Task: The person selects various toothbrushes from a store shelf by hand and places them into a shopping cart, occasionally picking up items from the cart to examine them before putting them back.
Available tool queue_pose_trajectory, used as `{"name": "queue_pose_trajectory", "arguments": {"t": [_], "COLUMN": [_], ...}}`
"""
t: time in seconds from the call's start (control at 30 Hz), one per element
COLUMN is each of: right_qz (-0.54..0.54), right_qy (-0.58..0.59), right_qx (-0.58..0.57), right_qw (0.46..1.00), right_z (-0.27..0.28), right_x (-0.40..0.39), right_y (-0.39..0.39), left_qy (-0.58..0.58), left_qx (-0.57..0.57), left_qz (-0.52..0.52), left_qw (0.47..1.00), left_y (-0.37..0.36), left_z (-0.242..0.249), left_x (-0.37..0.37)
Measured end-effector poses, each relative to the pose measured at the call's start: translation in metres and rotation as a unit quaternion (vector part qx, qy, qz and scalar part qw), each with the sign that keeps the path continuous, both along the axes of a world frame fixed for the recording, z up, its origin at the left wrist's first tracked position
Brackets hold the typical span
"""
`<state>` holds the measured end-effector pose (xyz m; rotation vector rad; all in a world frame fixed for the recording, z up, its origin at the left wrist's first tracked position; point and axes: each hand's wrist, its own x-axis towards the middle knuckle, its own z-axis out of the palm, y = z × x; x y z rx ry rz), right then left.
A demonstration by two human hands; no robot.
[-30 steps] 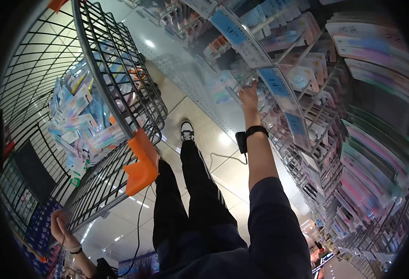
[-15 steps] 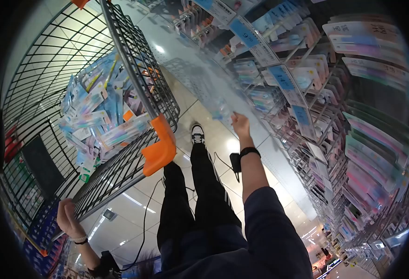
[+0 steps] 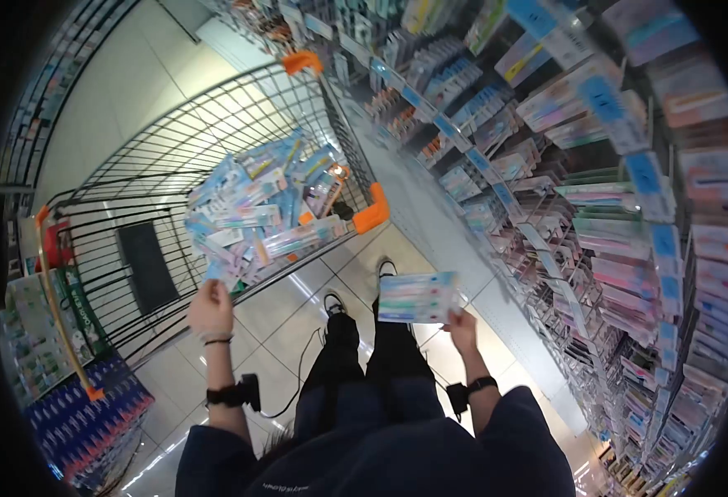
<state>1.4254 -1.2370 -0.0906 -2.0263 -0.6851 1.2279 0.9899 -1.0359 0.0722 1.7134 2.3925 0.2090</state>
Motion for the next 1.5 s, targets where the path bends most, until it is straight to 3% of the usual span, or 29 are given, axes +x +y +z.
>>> {"name": "queue_pose_trajectory", "arguments": {"t": [0.03,0.13,0.2,0.27,0.33,0.37,0.4,0.43,0.53,0.6,0.67,0.8,0.87,0.93,1.0,1.13,1.23,1.3,1.4,1.5], "right_qz": [0.007,-0.055,-0.132,-0.17,-0.145,-0.123,-0.141,-0.146,-0.06,0.047,0.156,0.321,0.362,0.42,0.381,0.294,0.281,0.288,0.243,0.219], "right_qy": [-0.015,-0.029,0.034,0.06,0.082,0.081,0.156,0.17,0.257,0.18,0.177,0.111,0.029,-0.146,-0.15,-0.274,-0.251,-0.161,-0.184,-0.215], "right_qx": [0.001,0.168,0.243,0.308,0.311,0.312,0.329,0.323,0.236,0.239,0.142,0.052,0.051,-0.01,-0.162,-0.1,-0.115,-0.252,-0.182,-0.129], "right_qw": [1.0,0.984,0.96,0.934,0.936,0.938,0.921,0.919,0.935,0.953,0.961,0.939,0.93,0.896,0.898,0.91,0.919,0.91,0.935,0.943], "right_z": [0.038,0.107,0.171,0.203,0.226,0.22,0.226,0.217,0.199,0.176,0.163,0.141,0.133,0.103,0.12,0.072,0.07,0.091,0.079,0.077], "right_x": [0.004,0.012,-0.018,-0.049,-0.084,-0.098,-0.121,-0.141,-0.193,-0.22,-0.228,-0.213,-0.19,-0.154,-0.116,-0.055,-0.043,-0.047,-0.049,-0.04], "right_y": [-0.001,-0.013,0.008,0.029,0.054,0.067,0.084,0.1,0.145,0.155,0.149,0.106,0.071,0.04,0.008,-0.062,-0.103,-0.115,-0.126,-0.11], "left_qy": [-0.007,-0.003,-0.007,-0.029,-0.019,-0.02,-0.018,-0.026,-0.027,-0.015,-0.022,-0.03,-0.017,-0.029,-0.064,-0.11,-0.113,-0.091,-0.078,-0.094], "left_qx": [0.019,-0.027,-0.036,-0.068,-0.028,-0.031,-0.034,-0.078,-0.085,-0.08,-0.083,-0.106,-0.139,-0.177,-0.233,-0.284,-0.297,-0.304,-0.218,-0.274], "left_qz": [-0.005,-0.008,-0.002,-0.003,-0.027,-0.047,-0.07,-0.045,-0.08,-0.097,-0.107,-0.126,-0.165,-0.179,-0.219,-0.255,-0.229,-0.217,-0.263,-0.236], "left_qw": [1.0,1.0,0.999,0.997,0.999,0.998,0.997,0.996,0.993,0.992,0.991,0.986,0.976,0.968,0.945,0.918,0.92,0.923,0.937,0.928], "left_y": [-0.002,-0.005,-0.009,-0.008,-0.012,-0.013,-0.016,-0.016,-0.021,-0.027,-0.028,-0.028,-0.032,-0.031,-0.02,-0.011,-0.011,-0.015,-0.009,-0.006], "left_z": [-0.002,0.003,0.004,-0.003,-0.015,-0.017,-0.016,-0.009,0.005,0.011,0.002,0.002,0.011,0.015,0.0,-0.021,-0.031,-0.017,-0.048,-0.048], "left_x": [-0.002,-0.003,-0.008,-0.011,-0.014,-0.015,-0.015,-0.011,-0.008,-0.007,-0.01,-0.008,-0.005,-0.007,-0.013,-0.026,-0.028,-0.025,-0.033,-0.033]}}
